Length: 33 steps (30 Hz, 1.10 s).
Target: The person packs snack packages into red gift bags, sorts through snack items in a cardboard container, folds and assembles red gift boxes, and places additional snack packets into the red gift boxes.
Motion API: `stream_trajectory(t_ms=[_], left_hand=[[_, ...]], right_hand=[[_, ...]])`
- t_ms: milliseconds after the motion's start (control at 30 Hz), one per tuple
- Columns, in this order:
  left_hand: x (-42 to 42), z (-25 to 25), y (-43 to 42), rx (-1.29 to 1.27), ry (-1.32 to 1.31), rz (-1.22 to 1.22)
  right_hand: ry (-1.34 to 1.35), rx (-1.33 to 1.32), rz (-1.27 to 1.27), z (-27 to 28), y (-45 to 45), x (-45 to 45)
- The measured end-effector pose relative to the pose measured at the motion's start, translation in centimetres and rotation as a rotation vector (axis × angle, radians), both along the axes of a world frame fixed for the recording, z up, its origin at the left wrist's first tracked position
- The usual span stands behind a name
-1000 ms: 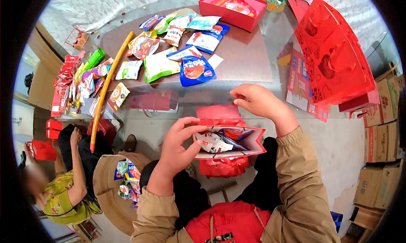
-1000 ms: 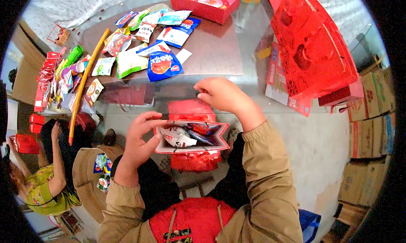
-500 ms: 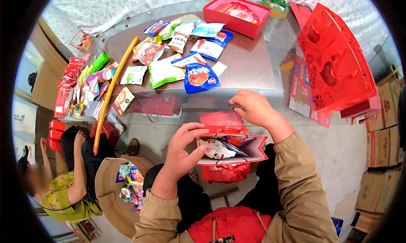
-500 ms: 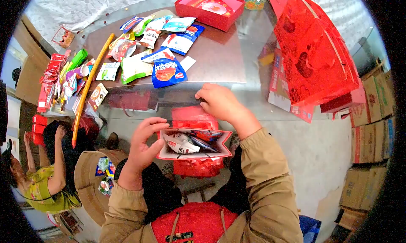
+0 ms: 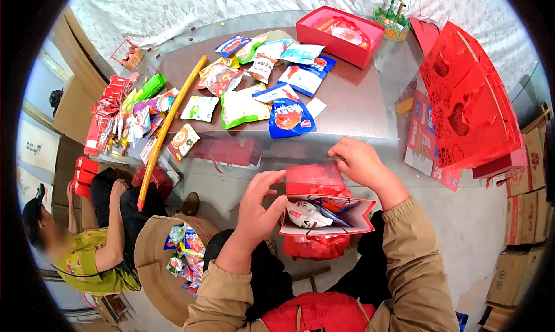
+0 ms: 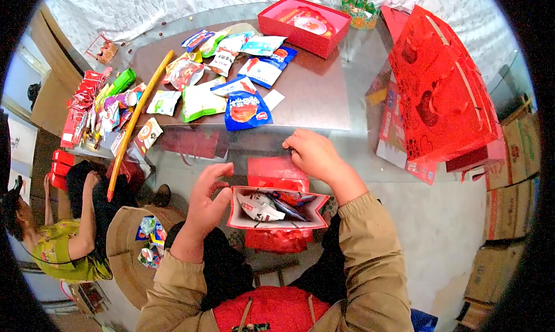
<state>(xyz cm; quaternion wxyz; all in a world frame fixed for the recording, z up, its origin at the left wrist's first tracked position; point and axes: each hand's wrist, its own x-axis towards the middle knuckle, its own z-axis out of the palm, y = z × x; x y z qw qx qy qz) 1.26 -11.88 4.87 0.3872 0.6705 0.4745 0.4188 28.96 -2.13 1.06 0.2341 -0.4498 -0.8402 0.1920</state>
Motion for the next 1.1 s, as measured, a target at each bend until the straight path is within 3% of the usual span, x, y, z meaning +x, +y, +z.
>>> stream_trajectory(t_ms=[300, 567, 767, 1033, 1100], left_hand=[[-0.9, -2.9, 1.2, -0.138, -0.108, 0.152], [-0.7, -5.7, 3.3, -0.262, -0.359, 0.382], [0.7, -5.5, 4.5, -0.217, -0.197, 0.394], [1.9, -5.7, 9.0, -0.135, -0.228, 0.393], [2.3, -4.9, 10.4, 0.021, 0.042, 0.431]], right_hand=[[0.024, -0.003, -0.073, -0.1, -0.3, -0.5], [0.148, 0.039, -0.146, -0.9, -0.2, -0.6], [0.175, 0.049, -0.165, -1.3, 0.2, -0.6], [0.191, 0.053, -0.175, -1.5, 0.4, -0.5], [0.196, 0.069, -0.172, -1.6, 0.5, -0.5]])
